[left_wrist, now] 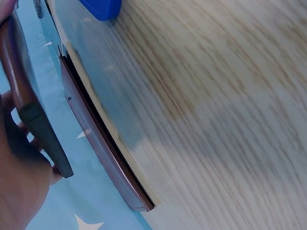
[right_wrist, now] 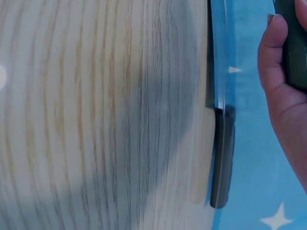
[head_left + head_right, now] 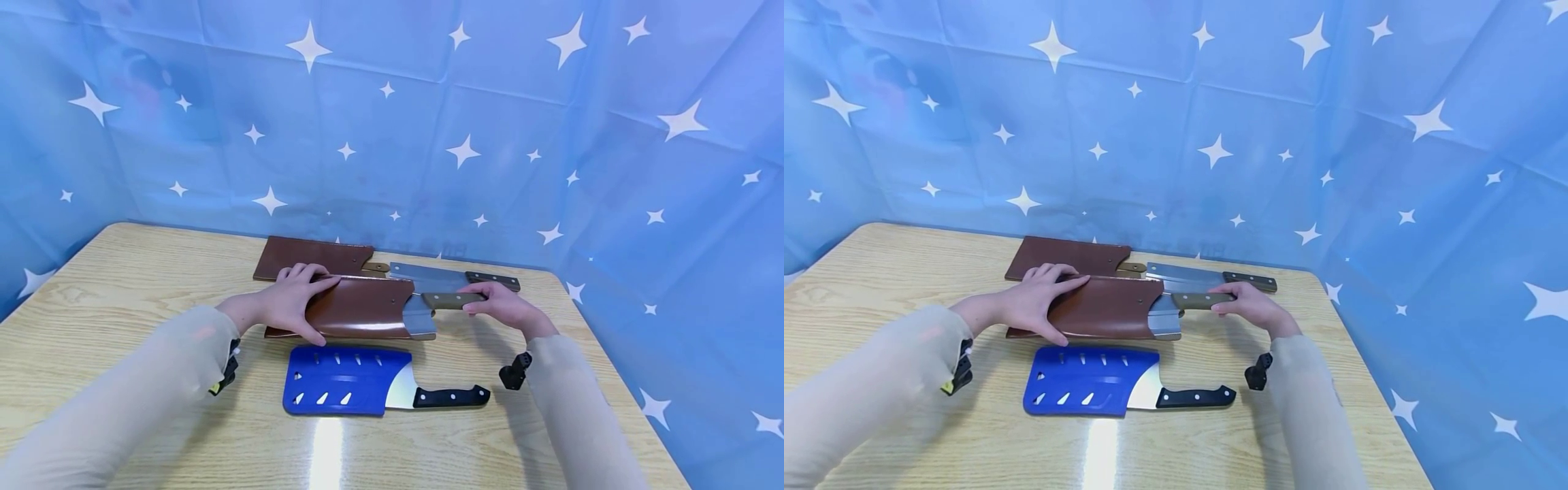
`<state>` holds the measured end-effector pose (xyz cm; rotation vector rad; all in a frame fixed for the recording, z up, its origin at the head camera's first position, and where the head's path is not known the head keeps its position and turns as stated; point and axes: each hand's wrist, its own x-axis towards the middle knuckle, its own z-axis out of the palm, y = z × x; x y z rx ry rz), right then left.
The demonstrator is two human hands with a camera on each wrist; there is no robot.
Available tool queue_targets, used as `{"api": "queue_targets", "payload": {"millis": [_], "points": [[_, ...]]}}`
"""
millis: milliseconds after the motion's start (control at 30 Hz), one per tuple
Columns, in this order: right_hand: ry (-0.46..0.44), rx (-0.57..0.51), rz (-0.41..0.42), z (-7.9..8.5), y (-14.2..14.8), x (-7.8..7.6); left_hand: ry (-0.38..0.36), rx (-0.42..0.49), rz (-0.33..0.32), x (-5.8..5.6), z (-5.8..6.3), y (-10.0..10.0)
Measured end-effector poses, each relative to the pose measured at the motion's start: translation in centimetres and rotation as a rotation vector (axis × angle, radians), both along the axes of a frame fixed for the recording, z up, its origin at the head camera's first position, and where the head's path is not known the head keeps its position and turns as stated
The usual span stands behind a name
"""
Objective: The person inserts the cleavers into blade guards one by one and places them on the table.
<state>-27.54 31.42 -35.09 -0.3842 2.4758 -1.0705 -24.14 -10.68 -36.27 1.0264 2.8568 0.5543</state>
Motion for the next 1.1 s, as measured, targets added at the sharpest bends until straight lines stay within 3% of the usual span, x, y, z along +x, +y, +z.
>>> {"api": "queue_targets", "payload": {"millis": [467, 1100], "points": [[0.001, -0.043, -0.008, 0.2, -1.2, 0.0, 0.013, -0.005, 0.015, -0.2, 0.1, 0.9], [0.004, -0.014, -0.013, 0.1, -2.1, 0.1, 0.006, 0.012, 0.016, -0.5, 0.3, 1.2]]}}
